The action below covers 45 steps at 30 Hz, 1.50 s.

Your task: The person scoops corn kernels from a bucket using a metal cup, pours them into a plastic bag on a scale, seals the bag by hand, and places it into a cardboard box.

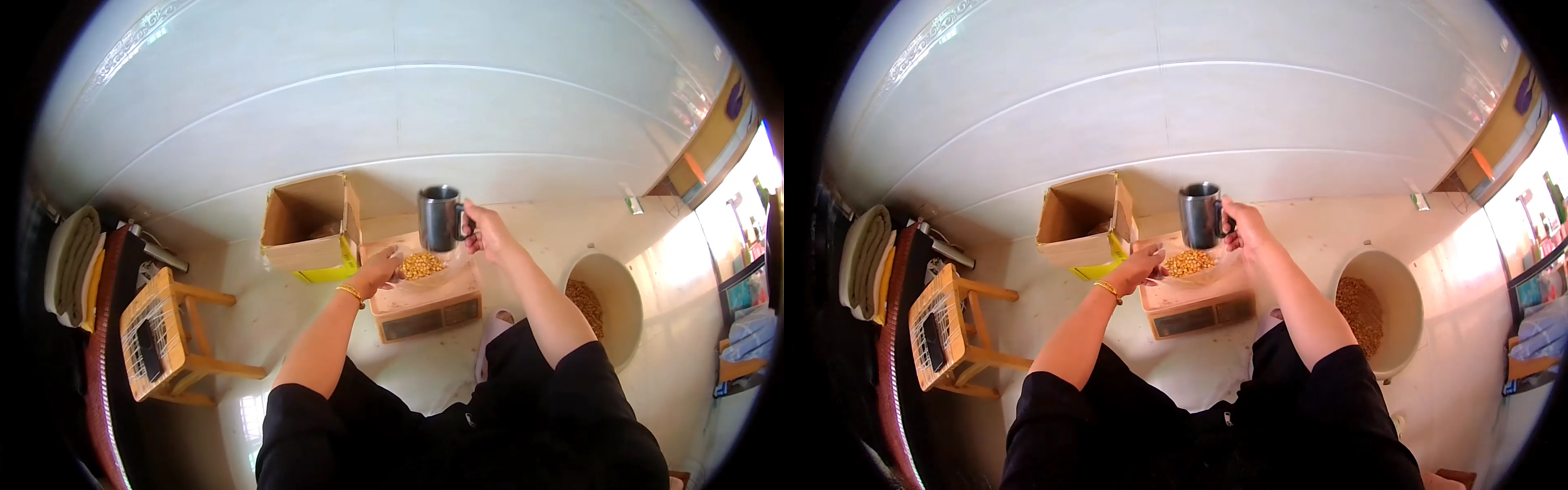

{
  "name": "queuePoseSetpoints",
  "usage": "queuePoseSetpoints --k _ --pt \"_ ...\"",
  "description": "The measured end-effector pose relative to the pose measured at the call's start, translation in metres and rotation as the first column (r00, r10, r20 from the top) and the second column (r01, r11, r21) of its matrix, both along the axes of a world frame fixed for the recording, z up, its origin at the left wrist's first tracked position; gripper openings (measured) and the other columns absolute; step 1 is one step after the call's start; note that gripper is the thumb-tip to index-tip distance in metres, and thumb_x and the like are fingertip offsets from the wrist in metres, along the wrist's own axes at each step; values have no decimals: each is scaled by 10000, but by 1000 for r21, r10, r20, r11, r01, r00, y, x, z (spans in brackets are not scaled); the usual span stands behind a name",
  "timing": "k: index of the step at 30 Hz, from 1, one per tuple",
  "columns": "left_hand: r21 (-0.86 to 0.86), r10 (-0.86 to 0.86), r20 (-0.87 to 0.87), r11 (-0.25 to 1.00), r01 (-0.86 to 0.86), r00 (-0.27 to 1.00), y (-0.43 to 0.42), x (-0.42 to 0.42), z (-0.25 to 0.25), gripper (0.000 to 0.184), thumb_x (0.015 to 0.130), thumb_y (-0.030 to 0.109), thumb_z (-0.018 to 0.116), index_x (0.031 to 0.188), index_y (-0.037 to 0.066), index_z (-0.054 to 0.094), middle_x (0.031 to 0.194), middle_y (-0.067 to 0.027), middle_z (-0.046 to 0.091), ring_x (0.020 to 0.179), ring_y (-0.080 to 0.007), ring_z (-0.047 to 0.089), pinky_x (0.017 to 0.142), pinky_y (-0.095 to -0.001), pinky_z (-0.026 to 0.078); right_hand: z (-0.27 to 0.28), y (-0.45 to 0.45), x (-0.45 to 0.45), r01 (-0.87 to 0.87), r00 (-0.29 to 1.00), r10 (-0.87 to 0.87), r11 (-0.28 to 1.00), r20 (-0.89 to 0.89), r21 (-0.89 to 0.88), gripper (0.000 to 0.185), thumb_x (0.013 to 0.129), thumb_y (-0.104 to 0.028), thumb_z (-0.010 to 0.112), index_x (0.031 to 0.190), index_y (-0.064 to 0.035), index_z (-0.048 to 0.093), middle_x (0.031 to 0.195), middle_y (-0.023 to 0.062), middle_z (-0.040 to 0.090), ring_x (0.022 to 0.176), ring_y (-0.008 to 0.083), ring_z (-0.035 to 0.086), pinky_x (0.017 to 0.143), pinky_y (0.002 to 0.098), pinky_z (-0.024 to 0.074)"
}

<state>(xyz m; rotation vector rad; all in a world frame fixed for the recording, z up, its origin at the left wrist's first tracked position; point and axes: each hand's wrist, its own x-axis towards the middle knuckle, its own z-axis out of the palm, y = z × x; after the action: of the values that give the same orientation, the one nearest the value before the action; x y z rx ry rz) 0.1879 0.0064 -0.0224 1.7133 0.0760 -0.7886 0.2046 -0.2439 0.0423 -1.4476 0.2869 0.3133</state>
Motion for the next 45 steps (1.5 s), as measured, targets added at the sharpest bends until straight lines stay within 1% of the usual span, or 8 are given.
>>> queuePoseSetpoints --k 15,17,21,27,33,35,39,45 --pt "8 -70 8 997 70 997 9 -1 1 614 905 285 542 1424 104 268 839 -31 604 744 -89 555 659 -273 458 29 -234 -89 685 708 -590 707 387 -174 350 891 -440 530 752 -121 562 622 -6 462 403 79 397 320 224 279" --pt "3 -70 33 998 70 997 10 -1 4 569 903 306 547 1398 116 340 833 -7 603 762 -78 538 689 -251 438 -7 -286 -122 690 720 -580 655 380 -308 369 887 -437 540 832 -83 632 596 16 490 477 129 490 396 266 402" --pt "27 -138 63 990 137 988 11 3 0 510 898 334 556 1337 104 437 873 11 598 800 -74 516 722 -239 419 -63 -289 -168 261 898 -352 -56 264 -964 410 835 -418 573 886 -25 677 813 180 663 841 334 628 743 423 492" --pt "51 -22 -53 998 25 998 5 2 -2 483 900 368 559 1278 78 482 998 -2 579 846 -98 509 778 -272 425 -147 -282 -178 -410 912 -45 -51 -408 -911 412 762 -394 613 872 -4 691 885 208 660 874 342 640 768 421 506" --pt "2 -24 -83 1000 25 996 -3 4 3 458 906 327 559 1290 94 473 984 8 552 824 -95 511 776 -270 432 -214 -302 -167 -569 819 150 94 -553 -817 387 810 -349 577 884 17 682 903 221 656 850 356 645 747 431 517" --pt "5 -50 -58 999 51 997 -2 2 4 456 893 322 565 1286 105 488 985 10 556 826 -98 509 766 -267 434 -166 -295 -180 -178 871 -182 748 -456 -639 354 882 -312 548 878 33 626 811 173 622 750 349 626 691 494 514" --pt "28 -53 -11 998 53 999 1 0 7 443 879 298 567 1287 136 507 983 5 554 825 -125 510 751 -274 445 -139 -328 -225 357 842 -416 907 -344 -221 317 875 -320 578 902 -9 526 788 110 501 607 253 519 544 404 540" --pt "185 -19 102 983 0 995 9 -2 11 443 845 276 583 1249 98 543 1099 -72 584 942 -211 537 828 -313 450 -68 -325 -246 511 829 -557 785 -39 -350 320 847 -342 620 879 -27 567 725 49 503 620 168 543 525 323 527"
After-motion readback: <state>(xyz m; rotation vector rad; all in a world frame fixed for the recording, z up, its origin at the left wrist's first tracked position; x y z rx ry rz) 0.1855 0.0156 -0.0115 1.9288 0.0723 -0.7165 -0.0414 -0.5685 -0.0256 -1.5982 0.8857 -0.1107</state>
